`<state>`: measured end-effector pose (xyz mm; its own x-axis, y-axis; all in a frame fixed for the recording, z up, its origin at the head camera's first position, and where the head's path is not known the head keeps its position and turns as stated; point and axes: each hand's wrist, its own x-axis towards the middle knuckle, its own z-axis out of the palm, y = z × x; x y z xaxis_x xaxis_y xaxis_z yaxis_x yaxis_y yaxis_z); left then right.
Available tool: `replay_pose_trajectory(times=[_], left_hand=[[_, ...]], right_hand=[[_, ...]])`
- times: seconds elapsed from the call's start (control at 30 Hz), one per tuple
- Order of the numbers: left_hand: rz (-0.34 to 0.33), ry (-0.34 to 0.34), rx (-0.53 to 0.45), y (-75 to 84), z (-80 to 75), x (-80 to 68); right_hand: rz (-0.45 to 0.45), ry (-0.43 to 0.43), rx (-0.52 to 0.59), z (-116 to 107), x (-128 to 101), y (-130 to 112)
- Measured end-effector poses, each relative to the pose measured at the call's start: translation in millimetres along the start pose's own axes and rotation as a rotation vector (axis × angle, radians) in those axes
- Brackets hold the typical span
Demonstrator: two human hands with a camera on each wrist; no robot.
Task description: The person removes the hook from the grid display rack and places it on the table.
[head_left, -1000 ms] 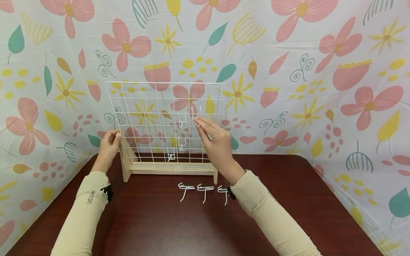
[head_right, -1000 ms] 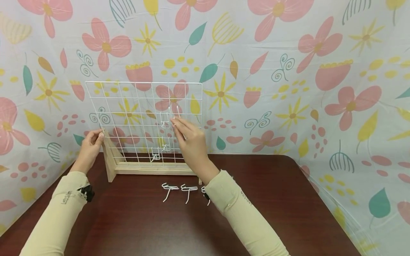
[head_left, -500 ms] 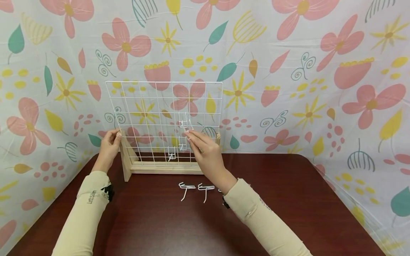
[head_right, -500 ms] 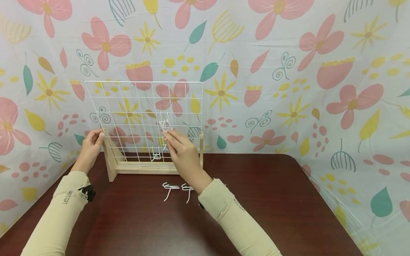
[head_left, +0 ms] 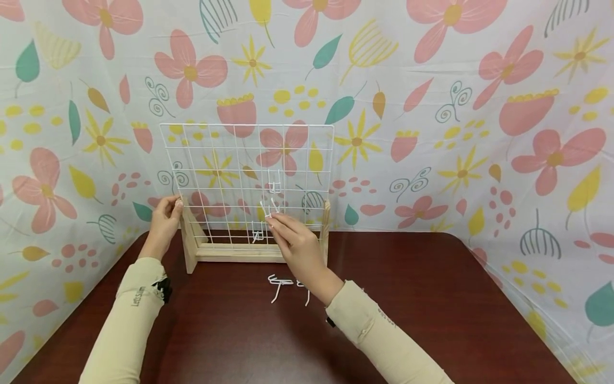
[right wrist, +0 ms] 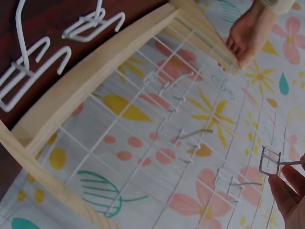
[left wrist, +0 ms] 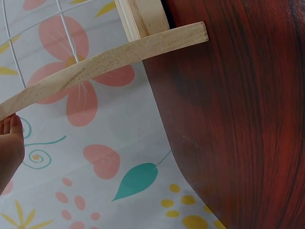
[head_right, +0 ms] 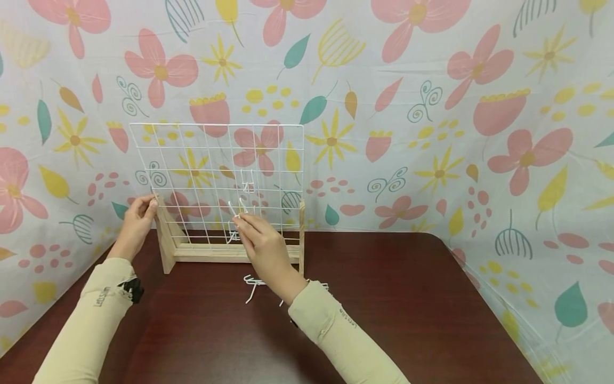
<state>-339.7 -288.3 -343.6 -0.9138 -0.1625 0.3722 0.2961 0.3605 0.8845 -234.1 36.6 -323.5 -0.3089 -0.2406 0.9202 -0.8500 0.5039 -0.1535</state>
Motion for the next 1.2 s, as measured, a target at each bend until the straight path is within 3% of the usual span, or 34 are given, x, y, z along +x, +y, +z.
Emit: replay_pose_trajectory(times=[0.53,0.73,1.2], left_hand=[[0.001,-0.012,-0.003,1.5,-1.7,-1.3],[0.0,-0.017,-0.001,1.7,-1.5,-1.1],[0.014,0.007,-0.041,-2.6,1.9,1.2]], right_hand=[[0.073,-0.01,0.001,23.8,-23.5,-6.1],[0.087,-0.053,-0.006,30.2,-31.8,-4.6],[0.029,-0.203,-0.114,43.6,-48.3,5.3]])
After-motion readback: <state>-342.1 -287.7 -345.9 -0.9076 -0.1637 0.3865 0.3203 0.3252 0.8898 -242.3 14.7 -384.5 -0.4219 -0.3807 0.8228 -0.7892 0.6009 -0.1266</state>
